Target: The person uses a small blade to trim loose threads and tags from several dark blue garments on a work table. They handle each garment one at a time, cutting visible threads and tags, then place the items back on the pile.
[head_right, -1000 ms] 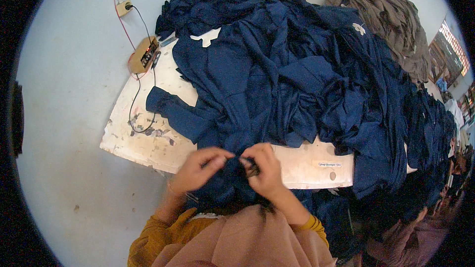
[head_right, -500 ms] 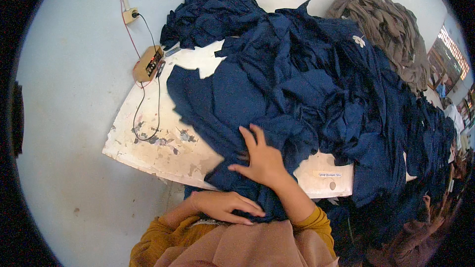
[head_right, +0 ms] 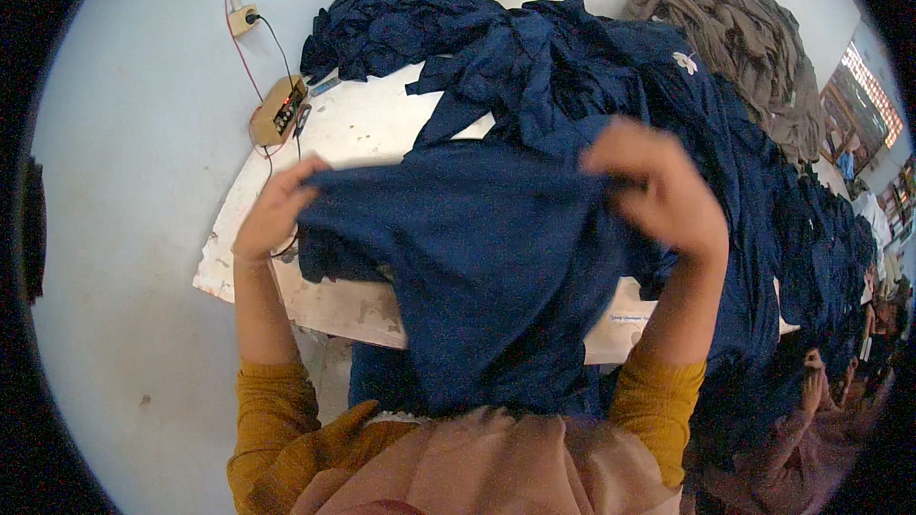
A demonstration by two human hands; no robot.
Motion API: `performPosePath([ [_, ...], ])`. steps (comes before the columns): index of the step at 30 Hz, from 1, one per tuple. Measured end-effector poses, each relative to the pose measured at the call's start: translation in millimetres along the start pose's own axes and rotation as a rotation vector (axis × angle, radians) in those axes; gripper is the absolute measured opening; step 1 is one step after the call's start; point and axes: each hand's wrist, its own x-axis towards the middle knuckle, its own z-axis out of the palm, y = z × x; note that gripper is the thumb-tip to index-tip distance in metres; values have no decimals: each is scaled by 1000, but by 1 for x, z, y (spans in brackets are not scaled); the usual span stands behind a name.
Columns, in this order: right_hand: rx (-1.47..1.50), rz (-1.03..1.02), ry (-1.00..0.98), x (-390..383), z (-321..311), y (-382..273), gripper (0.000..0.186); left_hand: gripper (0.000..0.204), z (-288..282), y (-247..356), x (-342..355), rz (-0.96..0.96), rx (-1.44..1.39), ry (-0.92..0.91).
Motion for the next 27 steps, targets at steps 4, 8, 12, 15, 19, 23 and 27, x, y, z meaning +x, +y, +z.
performPosePath([
  [4,-778,360,629,84,-4,10,57,22,-27,-4,55,269,508,703],
  [8,-672,434,488,76,20,16,63,28,-43,-39,47,149,869,931],
  [12,-126,444,65,16,65,-19,39,24,8,-46,4,-93,417,656],
  [15,-181,610,37,-30,91,-42,59,25,59,-53,-17,-224,59,313],
  [19,-183,748,165,-73,141,-40,90,41,110,-43,-10,-265,19,221],
  [23,-284,705,120,-62,170,-45,96,52,143,-54,25,-628,433,-85],
  [27,-394,509,114,-46,209,-45,87,49,185,-76,18,-127,542,58],
])
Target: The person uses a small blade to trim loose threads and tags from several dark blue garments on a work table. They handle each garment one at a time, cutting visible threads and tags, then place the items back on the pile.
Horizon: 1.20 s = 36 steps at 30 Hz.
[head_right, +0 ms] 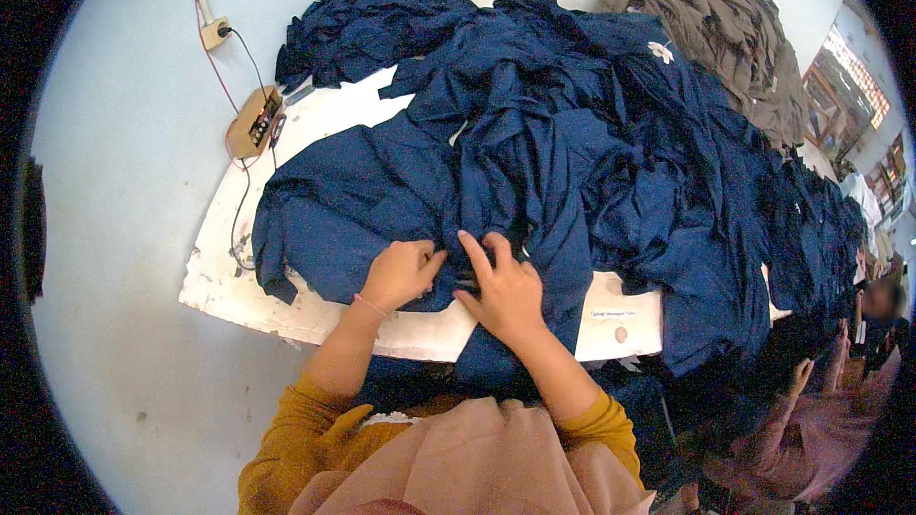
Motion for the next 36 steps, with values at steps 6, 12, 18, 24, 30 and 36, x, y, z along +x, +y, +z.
performPosePath([
  [6,241,110,464,21,-3,-4,83,34,-76,53,-26,119,-739,224],
  [12,375,155,627,51,-11,-11,67,24,-115,34,-59,251,-1075,651],
  [18,333,-43,608,39,-50,21,52,44,-151,7,-26,36,-1354,876],
  [24,114,-128,-105,-6,-68,1,31,42,-73,-29,-57,-367,-945,532],
  [30,674,18,-55,-19,-40,5,14,40,-33,-18,-120,-315,-987,287],
  [36,-8,332,309,15,-43,21,39,50,-41,19,-114,-579,-952,-493],
])
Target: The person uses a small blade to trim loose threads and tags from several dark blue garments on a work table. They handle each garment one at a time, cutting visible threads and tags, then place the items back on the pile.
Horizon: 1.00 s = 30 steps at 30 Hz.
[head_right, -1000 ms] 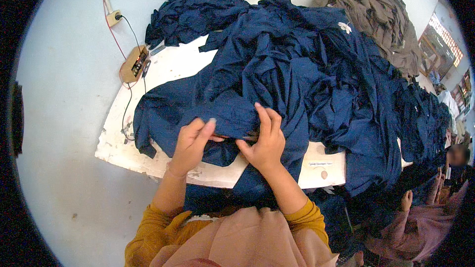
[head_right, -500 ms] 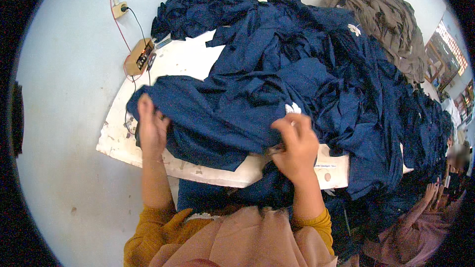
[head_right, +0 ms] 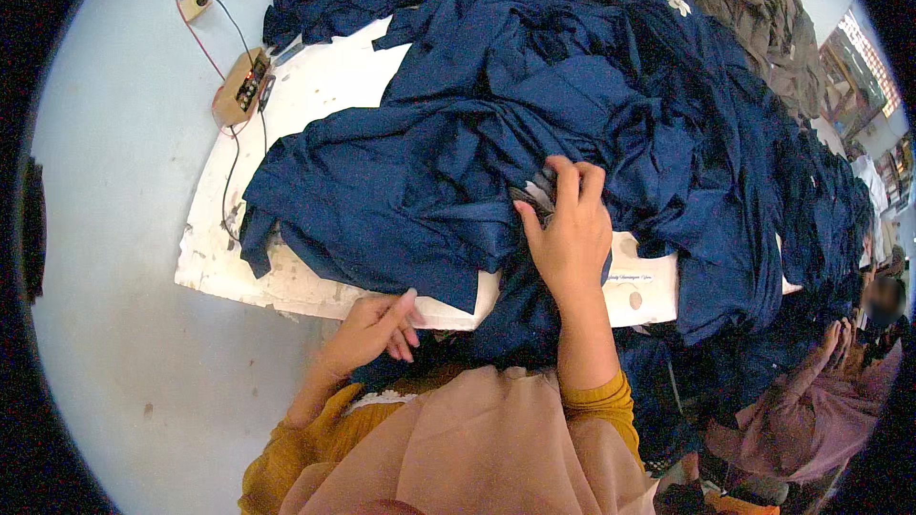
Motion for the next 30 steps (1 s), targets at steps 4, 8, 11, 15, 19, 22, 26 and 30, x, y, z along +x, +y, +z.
performPosePath([
  [4,280,-173,-52,-18,-15,-18,37,50,10,-5,12,206,-20,86],
  [8,460,-458,-442,-58,-17,-36,39,43,2,-6,14,274,-249,-37],
  [11,389,-516,-337,-71,1,-23,42,32,-9,-7,8,271,-558,-194],
  [15,430,-682,-363,-71,-12,-34,48,41,14,2,3,175,-773,-185],
  [19,561,-595,-665,-51,-28,-36,48,44,9,3,-11,290,-828,-161],
  [22,958,-225,-607,-57,-37,-18,41,49,11,27,-15,198,-506,22],
  [26,809,-207,-456,-51,-41,-5,46,49,14,19,-7,392,-395,107],
  [30,613,-451,-412,-46,-42,0,52,47,17,23,-5,402,-398,58],
])
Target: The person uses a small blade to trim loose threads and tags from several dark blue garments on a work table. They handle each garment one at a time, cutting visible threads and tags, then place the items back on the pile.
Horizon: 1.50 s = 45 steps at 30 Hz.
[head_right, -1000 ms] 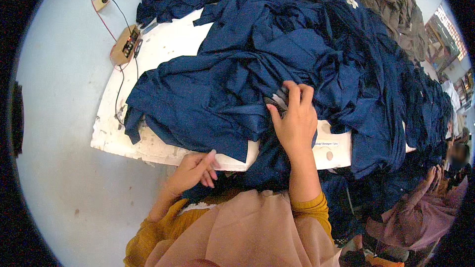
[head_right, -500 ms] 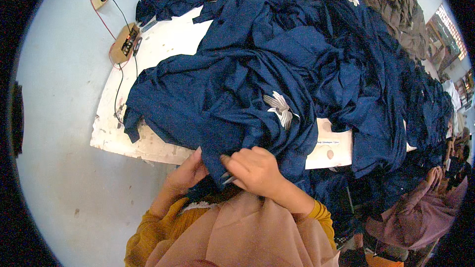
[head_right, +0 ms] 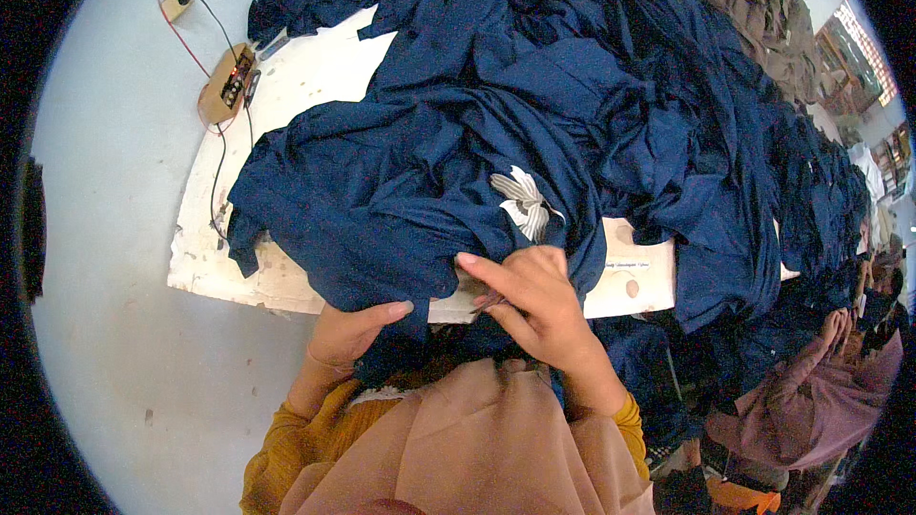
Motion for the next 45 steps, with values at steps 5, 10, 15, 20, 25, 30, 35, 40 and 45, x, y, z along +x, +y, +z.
performPosePath([
  [5,-139,181,58,2,8,-12,54,49,0,2,2,-14,2,-42],
  [10,-120,142,82,-3,16,1,40,52,-1,0,1,-10,-22,-27],
  [15,-13,120,118,-2,22,6,31,49,2,0,1,-9,-85,-23],
  [20,52,149,87,0,25,6,28,55,3,3,-1,-89,-121,-20],
  [25,99,147,100,0,27,7,27,56,3,2,0,-60,-156,-47],
  [30,106,162,96,-3,24,4,24,57,0,0,0,-62,-170,-59],
  [35,121,173,119,-3,28,3,23,58,0,-1,0,-64,-169,-59],
  [40,49,157,129,0,29,-3,25,58,-1,-4,1,-52,-189,-75],
  [45,-41,85,187,-1,34,-1,23,57,-1,-3,-1,-71,-202,-76],
])
